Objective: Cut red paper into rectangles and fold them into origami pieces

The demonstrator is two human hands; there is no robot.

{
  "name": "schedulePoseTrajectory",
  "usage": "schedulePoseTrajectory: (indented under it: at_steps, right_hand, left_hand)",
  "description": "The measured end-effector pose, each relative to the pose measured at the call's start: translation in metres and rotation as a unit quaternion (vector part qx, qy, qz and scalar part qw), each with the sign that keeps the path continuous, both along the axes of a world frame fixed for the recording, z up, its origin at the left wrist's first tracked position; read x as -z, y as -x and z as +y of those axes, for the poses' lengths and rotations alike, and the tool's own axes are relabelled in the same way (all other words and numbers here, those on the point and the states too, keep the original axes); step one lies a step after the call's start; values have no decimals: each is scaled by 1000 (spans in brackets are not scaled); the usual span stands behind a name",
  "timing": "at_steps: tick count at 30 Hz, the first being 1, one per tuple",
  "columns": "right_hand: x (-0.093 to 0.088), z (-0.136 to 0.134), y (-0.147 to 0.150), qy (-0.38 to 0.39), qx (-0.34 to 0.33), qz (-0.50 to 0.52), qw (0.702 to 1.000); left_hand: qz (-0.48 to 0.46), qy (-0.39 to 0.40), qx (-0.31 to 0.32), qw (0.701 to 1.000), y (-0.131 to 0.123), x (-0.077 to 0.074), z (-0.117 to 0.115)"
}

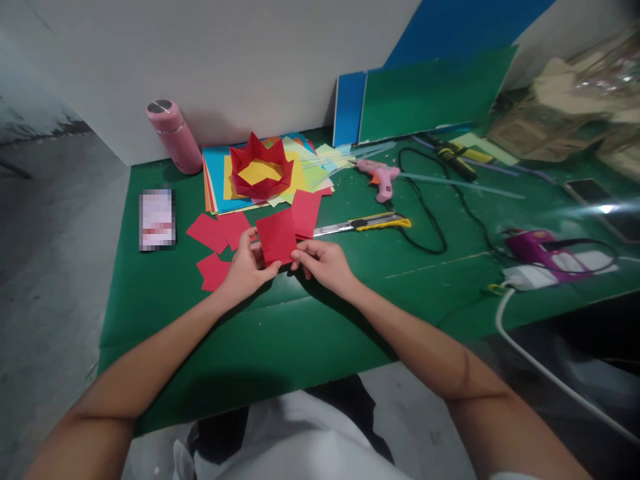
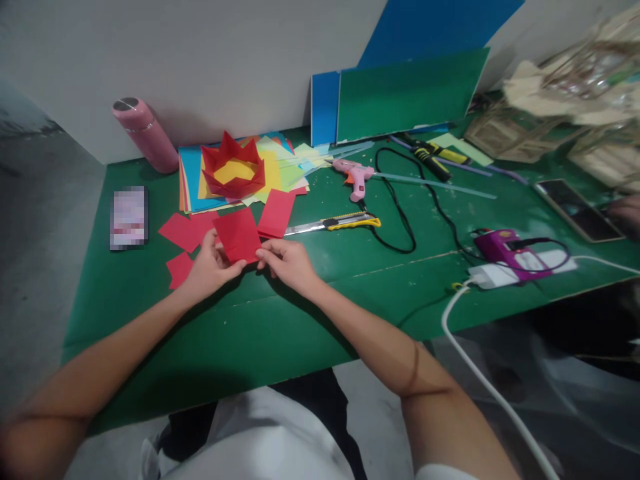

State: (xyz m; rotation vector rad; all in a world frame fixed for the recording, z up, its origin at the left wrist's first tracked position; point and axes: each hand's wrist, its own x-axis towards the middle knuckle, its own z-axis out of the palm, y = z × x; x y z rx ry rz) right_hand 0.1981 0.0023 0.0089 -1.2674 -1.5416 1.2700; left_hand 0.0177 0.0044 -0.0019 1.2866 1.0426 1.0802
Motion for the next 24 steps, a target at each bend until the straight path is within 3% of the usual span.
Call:
schedulePoseTrajectory:
  at_steps: [9,19,24]
  right_hand:
    - [3,4,-3,19,26,10,999]
    - [3,3,-2,38,27,38,998]
    - [3,3,-2,76,-20,62,995]
  left_hand:
    - [-14,17,0,1000,6,4,5]
    - [4,35,-16,999,8,-3,4]
    - [20,-8,-10,1000,7,-2,0]
